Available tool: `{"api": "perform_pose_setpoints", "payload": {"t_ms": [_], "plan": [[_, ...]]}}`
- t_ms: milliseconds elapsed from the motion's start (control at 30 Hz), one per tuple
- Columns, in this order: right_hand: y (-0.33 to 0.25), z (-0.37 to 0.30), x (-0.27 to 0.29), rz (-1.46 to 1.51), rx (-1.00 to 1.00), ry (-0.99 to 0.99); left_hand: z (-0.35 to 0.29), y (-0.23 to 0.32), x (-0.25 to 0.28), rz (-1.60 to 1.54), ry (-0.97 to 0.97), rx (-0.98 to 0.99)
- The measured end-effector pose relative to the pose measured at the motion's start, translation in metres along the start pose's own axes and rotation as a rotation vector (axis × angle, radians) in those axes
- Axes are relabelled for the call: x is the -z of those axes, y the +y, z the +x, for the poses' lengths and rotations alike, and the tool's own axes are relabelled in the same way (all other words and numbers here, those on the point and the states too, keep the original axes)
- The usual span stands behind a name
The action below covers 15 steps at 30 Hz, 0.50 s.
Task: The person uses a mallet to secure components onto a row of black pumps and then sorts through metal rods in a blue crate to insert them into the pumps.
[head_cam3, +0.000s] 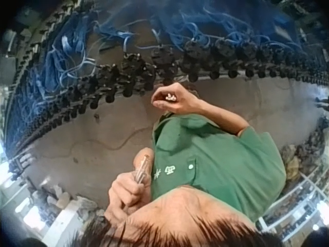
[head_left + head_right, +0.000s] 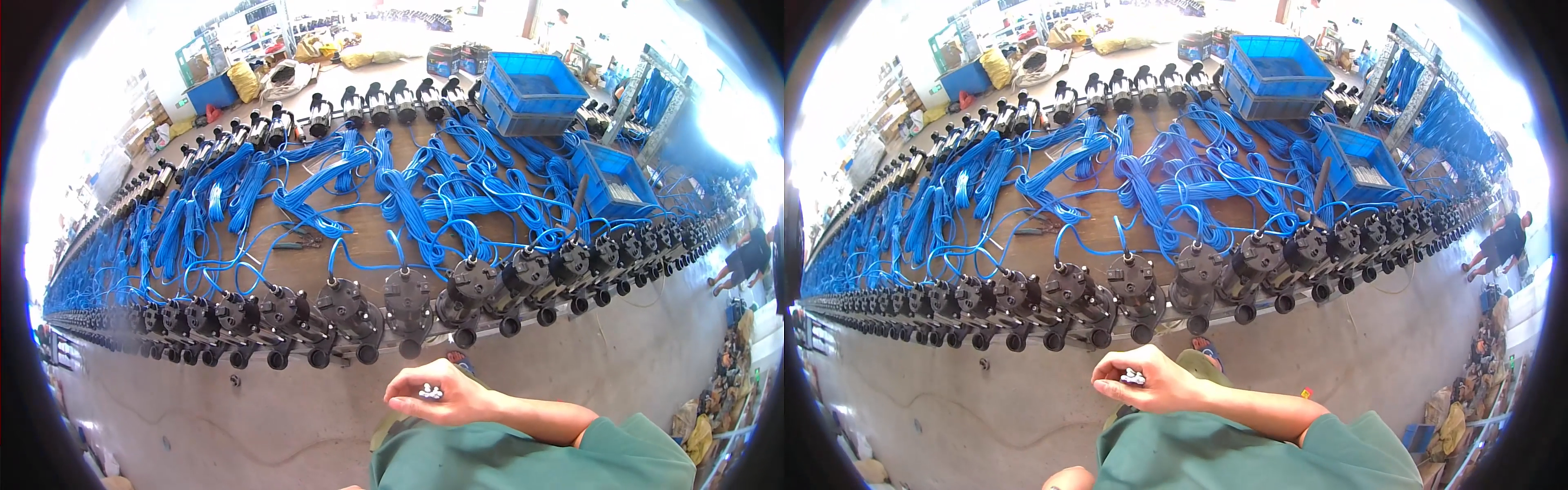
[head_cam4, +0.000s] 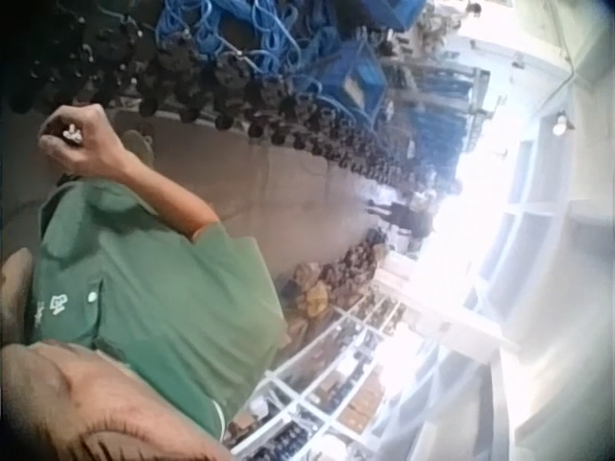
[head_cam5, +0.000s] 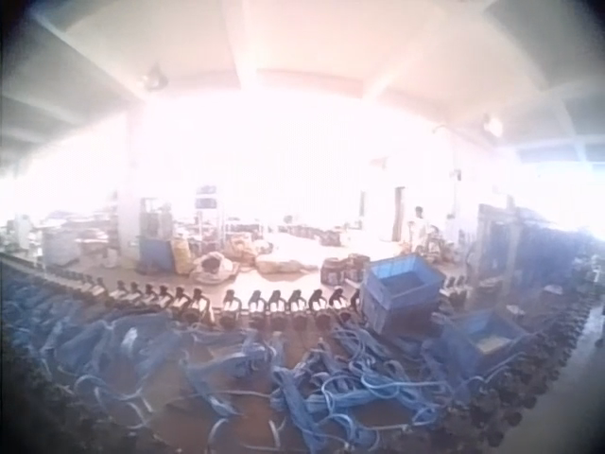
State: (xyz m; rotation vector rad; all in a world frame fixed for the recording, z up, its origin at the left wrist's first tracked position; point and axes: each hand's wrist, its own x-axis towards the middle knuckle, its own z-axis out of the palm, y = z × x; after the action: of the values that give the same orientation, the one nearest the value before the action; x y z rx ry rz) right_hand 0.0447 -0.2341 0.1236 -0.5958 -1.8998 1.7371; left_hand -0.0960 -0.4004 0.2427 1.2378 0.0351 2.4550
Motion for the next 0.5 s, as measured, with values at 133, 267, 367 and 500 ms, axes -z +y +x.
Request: {"api": "perform_pose_setpoints", "payload": {"t_ms": [133,267,367,500], "plan": [[0.013,-0.010,0.001,-0.072,0.063,0.082,-0.018,-0.027,0.029,0.084,-0.097,0.129],[0.014,-0.018,0.009,-0.050,0.004,0.151,-0.047,-0.058,0.061,0.548,0.235,0.603],[0.011,-0.020,0.013,0.028,-0.110,0.221,-0.068,-0.080,0.082,0.530,0.416,0.925],[0.006,-0.020,0.022,0.332,-0.311,0.286,-0.090,-0.101,0.097,0.377,0.523,1.220]]}}
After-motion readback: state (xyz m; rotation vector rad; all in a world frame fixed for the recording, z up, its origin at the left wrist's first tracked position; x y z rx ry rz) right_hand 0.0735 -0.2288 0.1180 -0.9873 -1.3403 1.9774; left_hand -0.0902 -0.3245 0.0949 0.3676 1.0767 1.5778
